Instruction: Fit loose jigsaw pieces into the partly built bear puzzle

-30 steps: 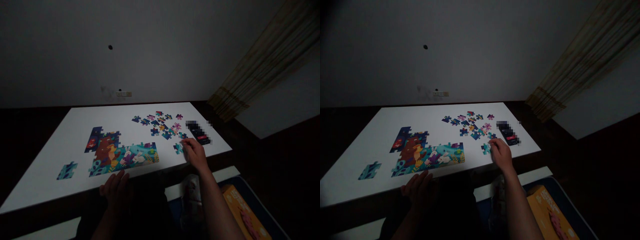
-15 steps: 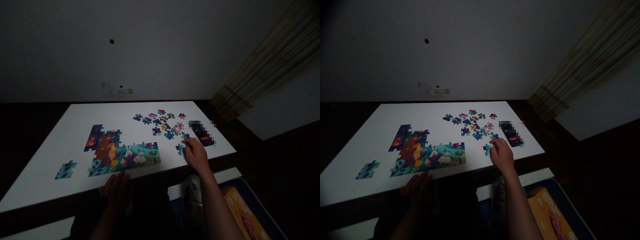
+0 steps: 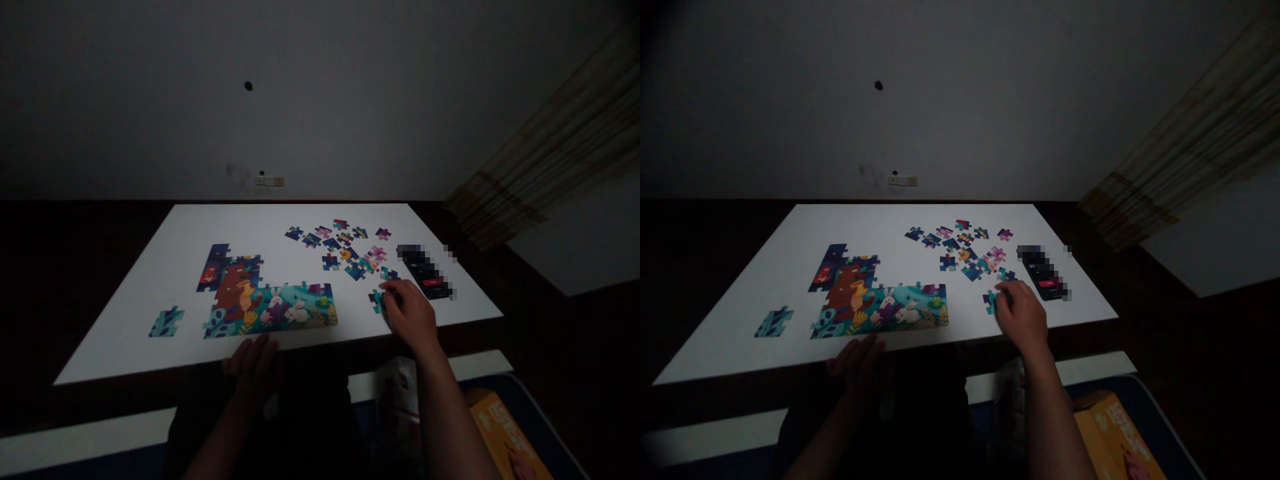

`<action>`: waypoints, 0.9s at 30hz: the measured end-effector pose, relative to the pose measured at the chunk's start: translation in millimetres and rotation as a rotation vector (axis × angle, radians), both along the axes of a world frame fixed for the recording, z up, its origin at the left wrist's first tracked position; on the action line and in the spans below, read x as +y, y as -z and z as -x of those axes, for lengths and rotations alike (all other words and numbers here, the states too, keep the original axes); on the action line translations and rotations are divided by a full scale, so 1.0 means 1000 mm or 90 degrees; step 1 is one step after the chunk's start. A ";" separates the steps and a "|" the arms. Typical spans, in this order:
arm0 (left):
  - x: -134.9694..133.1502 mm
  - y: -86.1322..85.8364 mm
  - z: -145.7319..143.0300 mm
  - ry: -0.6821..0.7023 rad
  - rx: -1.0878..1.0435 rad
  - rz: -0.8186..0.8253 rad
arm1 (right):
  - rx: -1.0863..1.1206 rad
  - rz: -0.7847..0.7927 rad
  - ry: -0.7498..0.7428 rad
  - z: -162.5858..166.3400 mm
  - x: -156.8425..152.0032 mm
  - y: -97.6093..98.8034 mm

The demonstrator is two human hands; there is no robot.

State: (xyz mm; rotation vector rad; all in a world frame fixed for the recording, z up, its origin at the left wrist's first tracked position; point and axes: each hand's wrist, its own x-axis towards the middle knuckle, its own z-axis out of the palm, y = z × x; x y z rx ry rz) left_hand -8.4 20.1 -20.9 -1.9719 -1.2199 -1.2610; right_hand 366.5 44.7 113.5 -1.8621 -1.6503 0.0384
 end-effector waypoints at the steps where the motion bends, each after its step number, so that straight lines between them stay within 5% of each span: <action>1: 0.000 0.001 0.001 0.002 0.001 0.004 | -0.001 0.000 0.002 0.000 0.000 0.000; 27: -0.016 -0.021 -0.001 0.021 -0.023 0.101 | -0.028 -0.015 0.038 0.004 0.001 0.004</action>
